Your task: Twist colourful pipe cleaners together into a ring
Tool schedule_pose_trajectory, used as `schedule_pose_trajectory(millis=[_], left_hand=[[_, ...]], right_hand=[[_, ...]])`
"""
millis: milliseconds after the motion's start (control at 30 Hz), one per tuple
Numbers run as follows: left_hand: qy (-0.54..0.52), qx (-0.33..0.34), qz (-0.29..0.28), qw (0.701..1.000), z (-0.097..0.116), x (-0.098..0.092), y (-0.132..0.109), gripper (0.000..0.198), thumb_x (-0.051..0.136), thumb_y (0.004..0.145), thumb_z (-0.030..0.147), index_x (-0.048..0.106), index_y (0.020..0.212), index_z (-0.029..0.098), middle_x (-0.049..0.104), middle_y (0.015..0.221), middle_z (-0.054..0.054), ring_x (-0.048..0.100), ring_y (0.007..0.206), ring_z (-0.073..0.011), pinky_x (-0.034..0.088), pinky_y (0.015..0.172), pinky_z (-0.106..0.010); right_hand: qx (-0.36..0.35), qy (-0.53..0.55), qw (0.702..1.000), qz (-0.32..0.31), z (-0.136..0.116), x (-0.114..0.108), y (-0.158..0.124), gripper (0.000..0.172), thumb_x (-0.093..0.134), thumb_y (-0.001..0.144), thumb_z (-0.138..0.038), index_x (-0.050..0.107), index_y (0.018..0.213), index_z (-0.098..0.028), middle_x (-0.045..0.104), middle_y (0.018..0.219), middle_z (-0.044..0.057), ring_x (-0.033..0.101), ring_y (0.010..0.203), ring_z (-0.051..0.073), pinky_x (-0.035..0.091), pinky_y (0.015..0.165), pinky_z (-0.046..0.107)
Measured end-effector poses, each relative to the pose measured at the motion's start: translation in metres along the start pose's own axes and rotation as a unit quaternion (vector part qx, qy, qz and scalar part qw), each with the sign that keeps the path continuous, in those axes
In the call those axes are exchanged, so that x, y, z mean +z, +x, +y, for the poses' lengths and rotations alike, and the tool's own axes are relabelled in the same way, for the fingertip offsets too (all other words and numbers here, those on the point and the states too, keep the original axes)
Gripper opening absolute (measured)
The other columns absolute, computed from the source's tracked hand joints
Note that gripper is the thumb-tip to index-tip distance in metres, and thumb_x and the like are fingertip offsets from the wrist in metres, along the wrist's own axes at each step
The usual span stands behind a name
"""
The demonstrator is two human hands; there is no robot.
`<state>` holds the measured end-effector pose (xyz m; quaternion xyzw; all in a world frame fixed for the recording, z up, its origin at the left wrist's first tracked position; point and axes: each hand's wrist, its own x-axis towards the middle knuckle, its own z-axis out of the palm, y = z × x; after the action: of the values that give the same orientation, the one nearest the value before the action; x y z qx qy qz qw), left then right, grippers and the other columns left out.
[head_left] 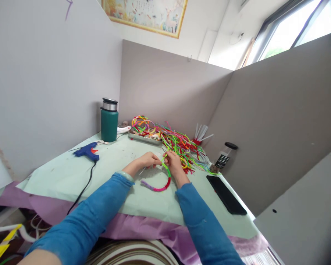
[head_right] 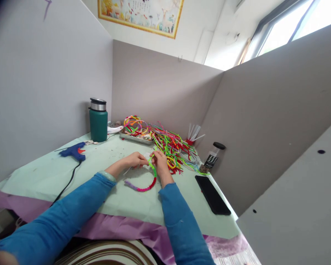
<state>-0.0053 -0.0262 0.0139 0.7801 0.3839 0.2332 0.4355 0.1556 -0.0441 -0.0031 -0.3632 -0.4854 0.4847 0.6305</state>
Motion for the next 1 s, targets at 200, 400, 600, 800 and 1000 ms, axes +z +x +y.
schedule_pose_trajectory(millis=[200,400,600,800,1000], left_hand=[[0.002,-0.013,-0.010,1.000,0.002,-0.001,-0.001,0.036,0.060,0.062,0.045,0.067,0.069,0.010,0.052,0.050,0.001,0.035,0.037,-0.0057,0.027,0.038,-0.021],[-0.010,0.001,-0.019,1.000,0.005,0.000,-0.003,0.035,0.061,0.062,0.045,0.063,0.061,0.010,0.051,0.048,0.001,0.036,0.037,-0.0060,0.026,0.038,-0.021],[0.007,0.003,-0.027,1.000,0.003,0.000,-0.002,0.034,0.060,0.063,0.044,0.062,0.059,0.011,0.051,0.048,0.001,0.036,0.036,-0.0059,0.027,0.037,-0.021],[0.025,-0.001,-0.041,0.999,0.006,0.000,-0.006,0.032,0.061,0.062,0.042,0.065,0.061,0.010,0.053,0.047,0.000,0.037,0.037,-0.0062,0.027,0.038,-0.021],[0.035,-0.007,-0.055,0.998,0.013,-0.001,-0.011,0.030,0.061,0.064,0.040,0.067,0.064,0.010,0.052,0.047,0.001,0.038,0.038,-0.0066,0.028,0.038,-0.020]], right_hand=[[0.042,0.137,0.989,-0.039,-0.005,-0.002,-0.002,0.023,0.067,0.065,-0.026,0.053,0.082,-0.020,0.053,0.061,-0.005,0.040,0.040,0.004,0.027,0.035,0.017],[0.017,0.158,0.987,0.022,-0.002,-0.002,0.000,0.019,0.067,0.064,-0.020,0.051,0.074,-0.019,0.058,0.065,-0.004,0.049,0.048,0.006,0.041,0.044,0.018],[0.004,0.154,0.986,0.061,-0.003,-0.002,0.001,0.016,0.067,0.066,-0.022,0.054,0.073,-0.017,0.059,0.069,-0.002,0.050,0.050,0.006,0.046,0.048,0.019],[-0.002,0.149,0.986,0.073,-0.001,-0.007,0.003,0.019,0.067,0.065,-0.026,0.054,0.076,-0.018,0.057,0.065,-0.003,0.046,0.045,0.006,0.039,0.040,0.018],[-0.004,0.146,0.986,0.079,0.002,-0.010,0.006,0.020,0.067,0.065,-0.027,0.052,0.074,-0.019,0.055,0.060,-0.005,0.042,0.040,0.005,0.033,0.037,0.017]])
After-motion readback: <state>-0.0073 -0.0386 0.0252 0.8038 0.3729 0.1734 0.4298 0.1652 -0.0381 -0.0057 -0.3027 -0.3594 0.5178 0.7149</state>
